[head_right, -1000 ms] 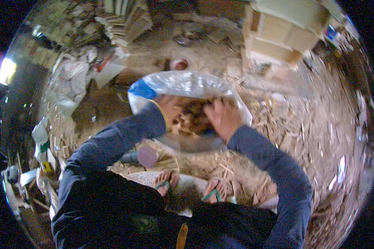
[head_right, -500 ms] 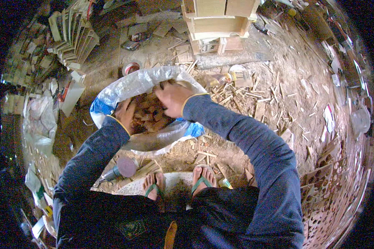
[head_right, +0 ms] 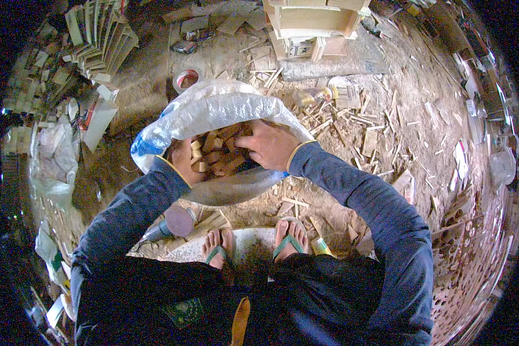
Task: The person sits on the floor and repeatedly scoops small wooden blocks from a white plastic bag, then places them into a growing pile on the floor. The person uses both hands to handle the blocks and continues the cycle throughout the clip.
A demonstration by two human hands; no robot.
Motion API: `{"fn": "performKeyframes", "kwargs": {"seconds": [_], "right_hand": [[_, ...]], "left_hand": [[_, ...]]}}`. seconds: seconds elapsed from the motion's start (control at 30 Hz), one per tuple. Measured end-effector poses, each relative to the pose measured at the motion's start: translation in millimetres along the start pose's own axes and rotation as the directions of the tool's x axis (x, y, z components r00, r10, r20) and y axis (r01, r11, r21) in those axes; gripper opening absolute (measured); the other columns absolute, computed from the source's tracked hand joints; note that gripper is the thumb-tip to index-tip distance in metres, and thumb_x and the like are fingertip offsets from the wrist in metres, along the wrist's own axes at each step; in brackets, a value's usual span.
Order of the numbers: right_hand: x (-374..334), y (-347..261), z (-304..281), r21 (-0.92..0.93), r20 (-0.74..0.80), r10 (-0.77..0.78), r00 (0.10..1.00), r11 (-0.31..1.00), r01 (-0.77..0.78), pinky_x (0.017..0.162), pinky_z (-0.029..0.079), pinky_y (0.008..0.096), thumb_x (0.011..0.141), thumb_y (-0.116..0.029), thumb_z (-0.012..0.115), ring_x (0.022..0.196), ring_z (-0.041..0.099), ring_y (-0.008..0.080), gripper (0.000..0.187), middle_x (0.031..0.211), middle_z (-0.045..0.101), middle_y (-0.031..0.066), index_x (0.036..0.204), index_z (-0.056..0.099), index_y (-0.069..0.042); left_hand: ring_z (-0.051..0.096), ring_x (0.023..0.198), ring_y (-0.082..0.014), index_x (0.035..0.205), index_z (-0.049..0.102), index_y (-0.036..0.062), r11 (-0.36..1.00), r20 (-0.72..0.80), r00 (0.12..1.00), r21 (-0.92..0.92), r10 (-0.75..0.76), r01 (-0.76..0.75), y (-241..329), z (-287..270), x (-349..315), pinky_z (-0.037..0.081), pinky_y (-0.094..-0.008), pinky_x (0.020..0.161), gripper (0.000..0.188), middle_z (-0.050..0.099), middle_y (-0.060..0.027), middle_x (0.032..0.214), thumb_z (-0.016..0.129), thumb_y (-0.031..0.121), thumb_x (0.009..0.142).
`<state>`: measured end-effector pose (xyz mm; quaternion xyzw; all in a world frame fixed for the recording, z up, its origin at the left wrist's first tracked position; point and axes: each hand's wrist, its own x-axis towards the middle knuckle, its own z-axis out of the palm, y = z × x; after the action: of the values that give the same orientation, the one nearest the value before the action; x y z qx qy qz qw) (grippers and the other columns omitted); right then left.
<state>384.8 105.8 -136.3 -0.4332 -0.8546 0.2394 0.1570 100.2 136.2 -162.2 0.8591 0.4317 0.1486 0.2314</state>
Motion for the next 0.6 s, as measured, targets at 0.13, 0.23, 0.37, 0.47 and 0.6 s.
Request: {"fn": "performKeyframes", "kwargs": {"seconds": [0.13, 0.23, 0.37, 0.47, 0.6], "right_hand": [[2.6, -8.8, 14.2, 0.076, -0.003, 0.019, 1.000, 0.997, -0.019, 0.090, 0.051, 0.0498, 0.082, -0.019, 0.063, 0.098, 0.063, 0.0412, 0.035, 0.099, 0.062, 0.0218, 0.117, 0.064, -0.011], [6.0, -12.4, 22.8, -0.013, -0.005, -0.050, 0.999, 0.999, 0.050, 0.087, 0.052, 0.0511, 0.084, -0.020, 0.062, 0.097, 0.065, 0.0414, 0.032, 0.097, 0.066, 0.0204, 0.115, 0.064, -0.010], [14.8, -2.7, 15.7, 0.136, 0.043, 0.019, 0.999, 0.990, -0.025, 0.084, 0.053, 0.0492, 0.087, -0.024, 0.064, 0.090, 0.068, 0.0363, 0.032, 0.096, 0.069, 0.0197, 0.113, 0.065, -0.006], [16.8, 2.4, 4.8, 0.650, 0.134, -0.017, 0.991, 0.756, -0.075, 0.081, 0.054, 0.0431, 0.091, -0.029, 0.065, 0.085, 0.070, 0.0265, 0.034, 0.089, 0.070, 0.0163, 0.113, 0.064, -0.003], [-1.8, -8.4, -4.3, 0.916, 0.346, 0.127, 0.930, 0.169, -0.364, 0.066, 0.058, 0.0319, 0.095, -0.025, 0.064, 0.083, 0.069, 0.0186, 0.035, 0.105, 0.069, 0.0082, 0.123, 0.059, -0.004]], "left_hand": [[0.041, 0.132, -0.0453, 0.151, 0.026, 0.0055, 0.992, -0.053, 0.991, 0.039, 0.120, -0.118, 2.5, 2.8, -2.6, 0.034, -0.0473, 0.113, 0.105, 0.043, -0.0279, 0.143, 0.084, 0.034, 0.069], [0.040, 0.131, -0.0488, 0.150, 0.035, 0.0136, 0.993, 0.165, 0.980, 0.029, 0.109, -0.115, 7.8, -2.3, -3.0, 0.035, -0.0496, 0.111, 0.091, 0.037, -0.0284, 0.143, 0.077, 0.013, 0.070], [0.045, 0.125, -0.0471, 0.141, 0.050, 0.0181, 0.987, 0.126, 0.986, 0.108, 0.108, -0.122, 10.4, -4.8, -2.7, 0.040, -0.0481, 0.107, 0.061, 0.042, -0.0264, 0.139, 0.067, 0.022, 0.083], [0.050, 0.116, -0.0423, 0.137, 0.055, 0.0193, 0.988, 0.239, 0.970, 0.134, 0.041, -0.075, 7.4, -8.0, -3.7, 0.044, -0.0465, 0.100, 0.051, 0.049, -0.0211, 0.134, 0.062, 0.027, 0.087], [0.057, 0.111, -0.0407, 0.125, 0.062, 0.0142, 0.949, 0.150, 0.957, 0.161, 0.247, -0.271, 7.2, -17.2, -4.7, 0.049, -0.0463, 0.097, 0.046, 0.059, -0.0201, 0.121, 0.067, 0.025, 0.081]]}}
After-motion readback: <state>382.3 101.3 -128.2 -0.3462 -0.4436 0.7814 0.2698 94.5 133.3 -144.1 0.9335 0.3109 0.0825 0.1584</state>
